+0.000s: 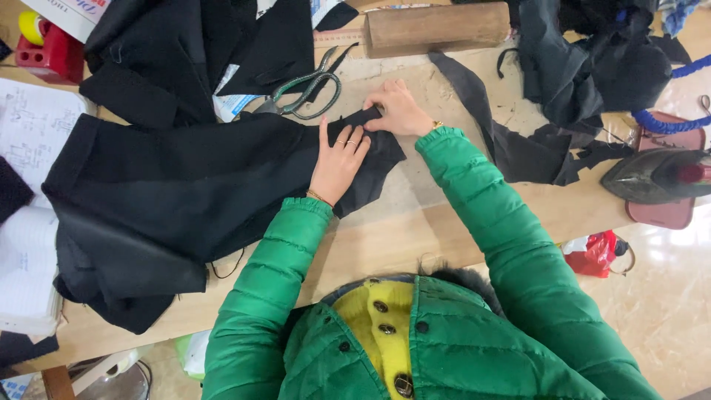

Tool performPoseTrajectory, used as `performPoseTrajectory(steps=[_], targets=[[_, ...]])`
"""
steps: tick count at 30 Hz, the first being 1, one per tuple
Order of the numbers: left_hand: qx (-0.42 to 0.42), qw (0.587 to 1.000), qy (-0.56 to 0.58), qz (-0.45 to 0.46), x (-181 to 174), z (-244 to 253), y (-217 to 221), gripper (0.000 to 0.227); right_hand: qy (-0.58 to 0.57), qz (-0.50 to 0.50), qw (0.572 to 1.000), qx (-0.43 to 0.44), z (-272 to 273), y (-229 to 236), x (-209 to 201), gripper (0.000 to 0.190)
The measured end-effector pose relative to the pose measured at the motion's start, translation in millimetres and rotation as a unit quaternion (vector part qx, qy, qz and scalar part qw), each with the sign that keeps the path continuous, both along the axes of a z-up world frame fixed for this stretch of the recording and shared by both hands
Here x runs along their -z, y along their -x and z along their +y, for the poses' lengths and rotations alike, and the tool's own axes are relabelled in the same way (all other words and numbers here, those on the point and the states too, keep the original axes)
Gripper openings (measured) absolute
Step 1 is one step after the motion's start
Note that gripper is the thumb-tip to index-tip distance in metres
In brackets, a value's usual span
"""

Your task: The person uses shears to cut a piece of black fabric along a newspaper pattern placed on a wooden table. After cutting, the person removes the pattern and scrap pieces, then folds and arranges the remaining fabric on the table.

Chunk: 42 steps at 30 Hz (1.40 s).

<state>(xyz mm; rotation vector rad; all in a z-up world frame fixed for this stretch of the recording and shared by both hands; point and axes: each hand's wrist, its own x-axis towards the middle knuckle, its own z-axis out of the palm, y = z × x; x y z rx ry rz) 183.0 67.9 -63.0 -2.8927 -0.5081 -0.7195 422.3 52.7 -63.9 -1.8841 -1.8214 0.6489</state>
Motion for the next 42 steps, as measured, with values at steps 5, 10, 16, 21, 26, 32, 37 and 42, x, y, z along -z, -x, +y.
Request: performPoseTrajectory(steps=[5, 10, 16, 21, 26, 32, 37, 42], targets=[[0.009, 1.0, -0.016, 0.025, -9.8, 1.6, 5.5, 0.03, 0.1, -0.163, 0.981, 0.033, 8.9, 3.3, -25.4, 0.021], [0.013, 0.999, 0.012, 0.039, -6.7, 4.6, 8.9, 0.034, -0.102, -0.19, 0.969, 0.118, -15.3, 14.9, -40.0, 0.017], [0.018, 0.989, 0.144, 0.013, -22.4, 6.4, 14.7, 0.031, -0.072, -0.047, 0.993, 0.078, -64.2, 57.1, -52.9, 0.016], [-0.032, 0.968, 0.233, -0.087, -45.4, 6.6, 57.7, 0.022, -0.077, -0.038, 0.996, 0.037, -101.1, 90.3, -61.1, 0.018], [-0.246, 0.945, 0.202, -0.08, -48.4, -30.8, 136.9, 0.029, -0.066, -0.038, 0.997, 0.014, -118.3, 123.9, -70.7, 0.018], [-0.318, 0.915, 0.245, -0.042, -35.8, -69.7, 161.4, 0.043, -0.091, -0.042, 0.995, 0.0, -128.5, 147.7, -54.6, 0.016], [-0.292, 0.905, 0.296, -0.093, -43.1, -74.1, 134.4, 0.041, -0.086, -0.036, 0.996, -0.006, -127.7, 147.0, -55.4, 0.017], [-0.265, 0.916, 0.283, -0.105, -24.8, -59.4, 123.5, 0.025, -0.083, -0.02, 0.996, 0.012, -127.0, 145.4, -58.6, 0.016]])
